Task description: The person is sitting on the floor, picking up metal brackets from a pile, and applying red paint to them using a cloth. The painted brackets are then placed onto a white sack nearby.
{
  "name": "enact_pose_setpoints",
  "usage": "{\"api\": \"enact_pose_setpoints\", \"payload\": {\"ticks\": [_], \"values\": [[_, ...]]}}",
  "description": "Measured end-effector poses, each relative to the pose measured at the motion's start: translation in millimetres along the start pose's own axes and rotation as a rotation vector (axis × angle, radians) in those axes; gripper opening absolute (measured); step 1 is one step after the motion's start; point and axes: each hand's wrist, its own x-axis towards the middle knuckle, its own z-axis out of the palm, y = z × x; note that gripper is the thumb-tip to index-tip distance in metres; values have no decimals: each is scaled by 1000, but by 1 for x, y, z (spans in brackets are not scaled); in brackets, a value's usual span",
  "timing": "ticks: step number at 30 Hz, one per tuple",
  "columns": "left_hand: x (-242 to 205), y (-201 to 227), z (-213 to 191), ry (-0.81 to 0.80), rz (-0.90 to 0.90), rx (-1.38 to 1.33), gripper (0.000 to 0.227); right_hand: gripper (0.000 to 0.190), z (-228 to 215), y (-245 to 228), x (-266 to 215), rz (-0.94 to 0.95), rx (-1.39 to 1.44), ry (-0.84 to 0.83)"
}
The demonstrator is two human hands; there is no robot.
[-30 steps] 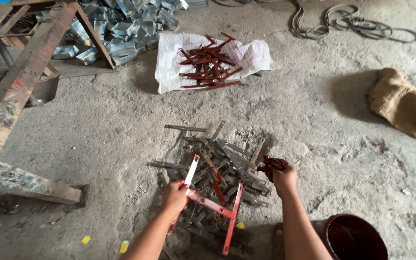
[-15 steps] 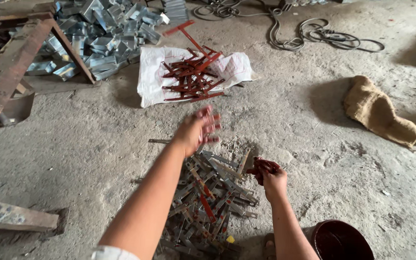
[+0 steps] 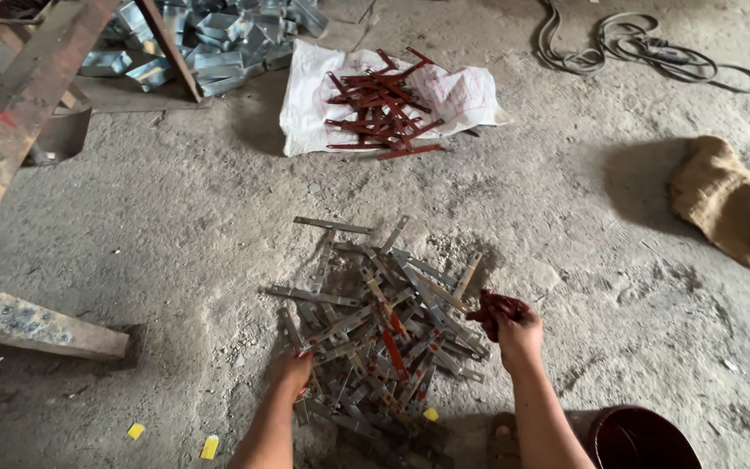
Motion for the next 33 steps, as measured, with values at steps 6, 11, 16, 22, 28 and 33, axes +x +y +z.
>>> {"api": "enact_pose_setpoints", "payload": {"ticks": [6,11,16,22,28,33], "values": [[6,-44,-4,-11,-193,84,56,19,2,8,3,129,-215,119],[13,-49,22,-60,-140,7,58,19,13,16,-1,72,-161,-35],[22,-47,36,-130,-147,82,63,21,19,19,-5,103,-225,-57],[28,-44,38,-78,-209,17,70,23,26,23,-9,140,-246,-77],[15,-23,54,-72,-197,333,82,22,30,32,-12,179,-166,-93],[2,-3,55,-5,-197,401,84,24,19,49,-12,172,-215,-122]]}}
